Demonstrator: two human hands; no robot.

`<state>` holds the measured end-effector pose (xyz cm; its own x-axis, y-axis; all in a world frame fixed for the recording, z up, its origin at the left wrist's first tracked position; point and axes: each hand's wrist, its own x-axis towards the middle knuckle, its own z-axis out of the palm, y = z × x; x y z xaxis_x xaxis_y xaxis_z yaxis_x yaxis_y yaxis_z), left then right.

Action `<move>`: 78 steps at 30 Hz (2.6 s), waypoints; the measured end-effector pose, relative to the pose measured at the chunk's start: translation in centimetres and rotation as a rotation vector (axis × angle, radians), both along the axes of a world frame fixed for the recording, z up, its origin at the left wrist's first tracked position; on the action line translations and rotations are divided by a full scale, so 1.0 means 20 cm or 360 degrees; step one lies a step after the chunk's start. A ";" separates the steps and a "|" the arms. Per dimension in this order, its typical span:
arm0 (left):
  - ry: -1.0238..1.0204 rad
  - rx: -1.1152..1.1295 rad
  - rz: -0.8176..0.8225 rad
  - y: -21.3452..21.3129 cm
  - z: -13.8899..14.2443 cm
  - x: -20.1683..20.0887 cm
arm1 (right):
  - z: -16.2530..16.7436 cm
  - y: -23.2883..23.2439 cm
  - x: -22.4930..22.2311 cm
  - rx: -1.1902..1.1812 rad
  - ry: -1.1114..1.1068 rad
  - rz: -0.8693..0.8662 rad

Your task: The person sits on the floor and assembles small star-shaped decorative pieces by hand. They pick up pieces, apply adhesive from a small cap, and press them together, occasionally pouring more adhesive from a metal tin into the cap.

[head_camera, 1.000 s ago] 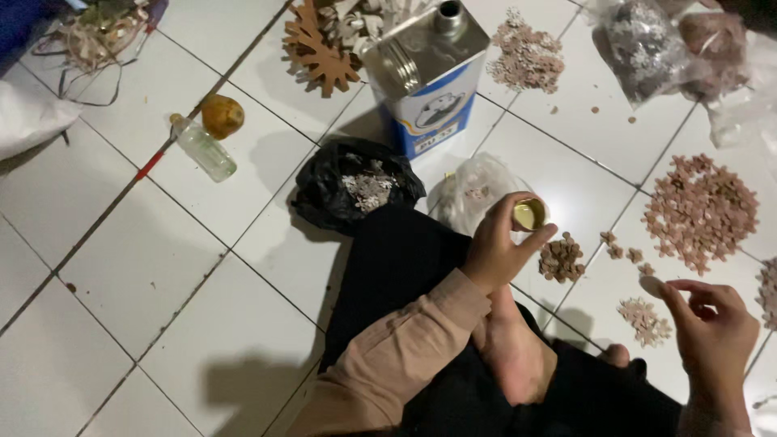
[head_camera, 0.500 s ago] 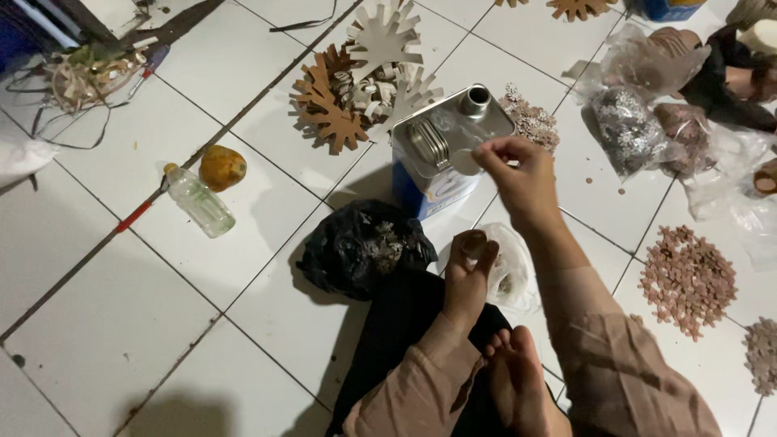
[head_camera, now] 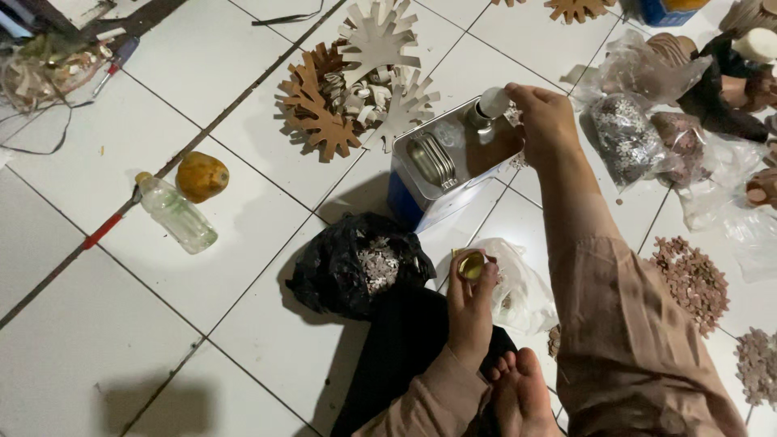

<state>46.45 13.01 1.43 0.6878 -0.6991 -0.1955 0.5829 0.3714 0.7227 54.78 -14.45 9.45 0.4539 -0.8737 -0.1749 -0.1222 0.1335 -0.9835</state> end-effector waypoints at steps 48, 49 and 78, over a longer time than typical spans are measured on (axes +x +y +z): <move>-0.0057 0.0136 -0.0148 -0.10 0.01 0.01 | -0.05 -0.10 0.02 -0.1911 0.0695 0.0292; -0.0056 0.0137 -0.0145 -0.10 0.01 0.01 | -0.04 -0.11 0.02 -0.1905 0.0680 0.0309; -0.1959 0.0144 -0.0467 -0.27 0.04 -1.06 | -0.31 0.61 -3.10 -0.0233 0.0267 -0.0680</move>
<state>25.18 7.65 2.16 0.2700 -0.8731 0.4060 -0.4383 0.2640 0.8592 -7.32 -2.29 3.20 0.0247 -0.9968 -0.0762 -0.2452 0.0679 -0.9671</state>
